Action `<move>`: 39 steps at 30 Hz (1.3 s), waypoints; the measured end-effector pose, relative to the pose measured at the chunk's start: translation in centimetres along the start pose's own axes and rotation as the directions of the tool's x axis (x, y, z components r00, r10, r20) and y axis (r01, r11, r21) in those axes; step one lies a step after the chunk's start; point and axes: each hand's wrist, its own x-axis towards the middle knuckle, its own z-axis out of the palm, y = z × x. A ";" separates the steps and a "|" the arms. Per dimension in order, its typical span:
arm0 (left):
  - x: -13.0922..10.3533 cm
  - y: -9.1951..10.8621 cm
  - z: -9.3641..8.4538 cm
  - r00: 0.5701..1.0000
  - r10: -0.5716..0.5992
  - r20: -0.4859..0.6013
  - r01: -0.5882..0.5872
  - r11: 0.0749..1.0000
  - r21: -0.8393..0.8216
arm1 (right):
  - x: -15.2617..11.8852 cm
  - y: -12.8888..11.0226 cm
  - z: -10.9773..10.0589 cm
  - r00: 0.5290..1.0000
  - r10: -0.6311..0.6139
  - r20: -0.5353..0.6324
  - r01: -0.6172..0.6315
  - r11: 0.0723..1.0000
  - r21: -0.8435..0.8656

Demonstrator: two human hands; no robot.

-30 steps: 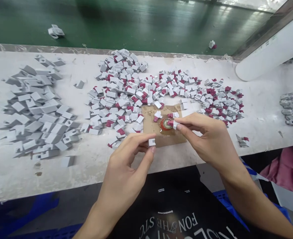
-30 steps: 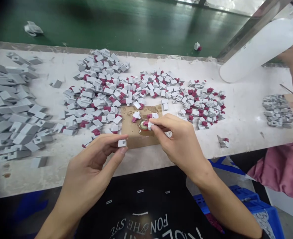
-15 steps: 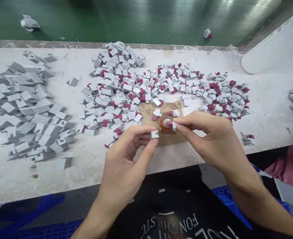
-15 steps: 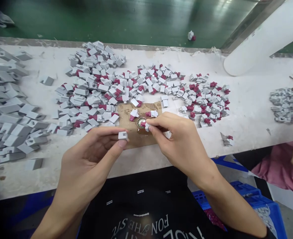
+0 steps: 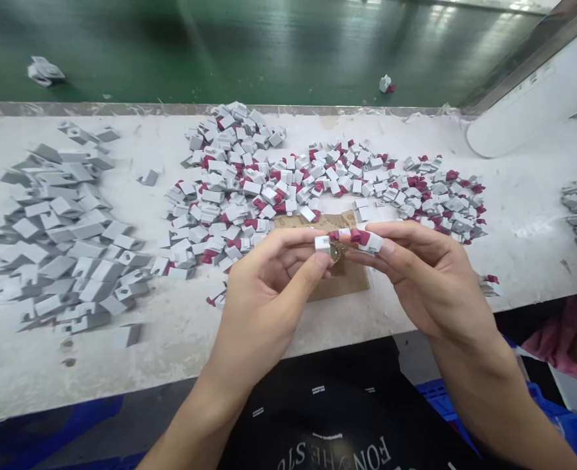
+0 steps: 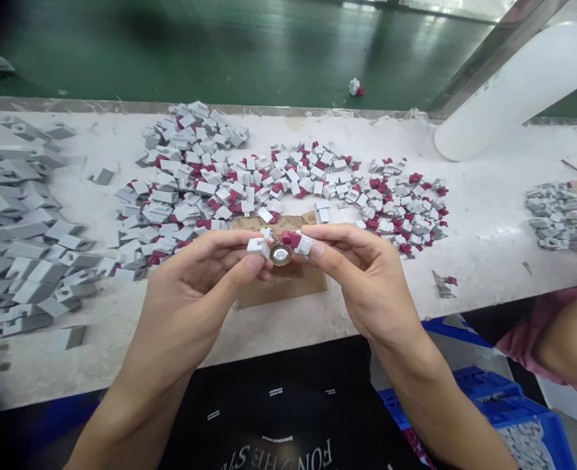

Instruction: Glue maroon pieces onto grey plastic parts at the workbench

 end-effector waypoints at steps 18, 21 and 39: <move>1.1 -0.3 0.8 0.990 0.008 0.140 0.005 0.996 -0.094 | -0.2 0.5 0.2 0.999 -0.050 -0.009 0.050 0.999 -0.019; 0.9 -0.2 0.4 0.991 0.001 0.133 0.004 0.999 -0.036 | -0.2 0.0 0.7 0.994 -0.113 0.015 0.114 0.988 -0.108; 17.0 8.0 -4.4 0.991 0.131 0.039 -0.116 0.654 0.748 | 19.4 -7.6 1.2 0.987 -0.159 0.018 0.101 0.532 -0.841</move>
